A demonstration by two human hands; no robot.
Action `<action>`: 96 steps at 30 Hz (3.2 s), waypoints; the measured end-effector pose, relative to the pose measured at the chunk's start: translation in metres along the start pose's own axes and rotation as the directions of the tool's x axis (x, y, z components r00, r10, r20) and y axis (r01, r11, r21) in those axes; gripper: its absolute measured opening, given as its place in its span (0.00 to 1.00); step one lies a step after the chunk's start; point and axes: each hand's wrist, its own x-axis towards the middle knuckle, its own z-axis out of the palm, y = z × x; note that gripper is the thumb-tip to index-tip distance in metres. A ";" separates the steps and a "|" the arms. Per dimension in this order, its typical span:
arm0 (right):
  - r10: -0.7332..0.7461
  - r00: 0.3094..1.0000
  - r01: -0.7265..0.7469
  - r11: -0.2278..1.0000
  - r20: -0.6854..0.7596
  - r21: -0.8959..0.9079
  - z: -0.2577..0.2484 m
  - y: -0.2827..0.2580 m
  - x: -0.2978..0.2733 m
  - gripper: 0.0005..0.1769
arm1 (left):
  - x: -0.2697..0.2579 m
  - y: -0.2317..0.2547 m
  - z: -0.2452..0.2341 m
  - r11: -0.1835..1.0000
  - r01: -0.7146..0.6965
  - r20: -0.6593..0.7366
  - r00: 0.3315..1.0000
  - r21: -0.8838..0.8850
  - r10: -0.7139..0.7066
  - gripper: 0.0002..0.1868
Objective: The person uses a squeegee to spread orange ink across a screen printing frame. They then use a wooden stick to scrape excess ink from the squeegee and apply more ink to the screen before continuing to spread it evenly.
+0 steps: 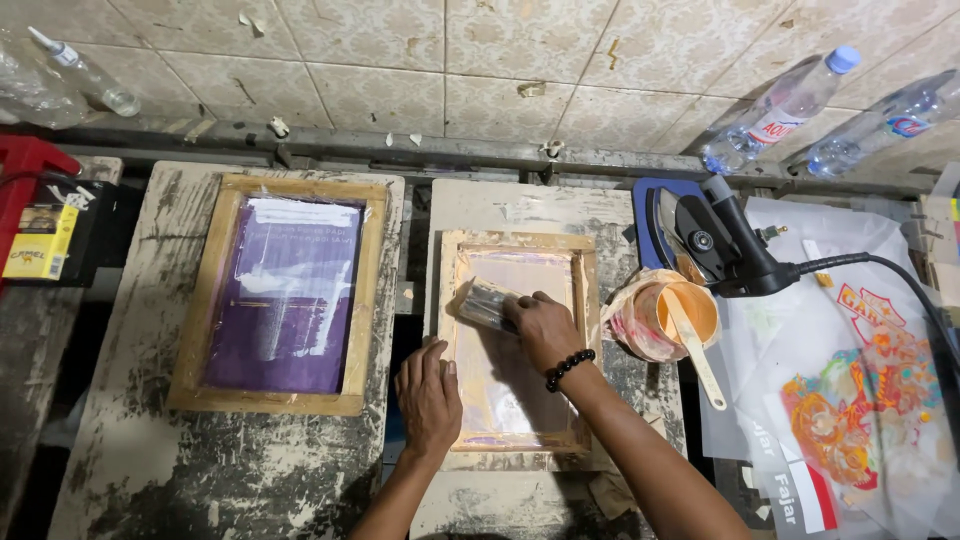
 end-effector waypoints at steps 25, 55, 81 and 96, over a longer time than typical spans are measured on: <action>-0.106 0.966 0.093 0.994 -0.238 -0.063 0.023 0.013 -0.049 0.07 | -0.002 -0.003 -0.003 0.997 0.005 0.033 0.999 0.078 -0.007 0.23; -0.015 0.959 0.016 1.000 -0.284 0.000 0.046 0.030 -0.016 0.10 | 0.003 0.001 -0.005 0.979 -0.037 0.013 0.999 0.201 0.036 0.21; -0.052 0.998 0.057 0.993 -0.045 0.108 -0.015 0.008 -0.040 0.06 | -0.005 0.010 -0.008 0.968 0.011 0.072 0.997 0.253 -0.030 0.19; -0.053 0.958 0.088 0.990 -0.281 0.111 -0.016 0.022 -0.039 0.14 | -0.012 0.008 0.003 0.974 0.048 0.075 0.995 0.220 -0.065 0.19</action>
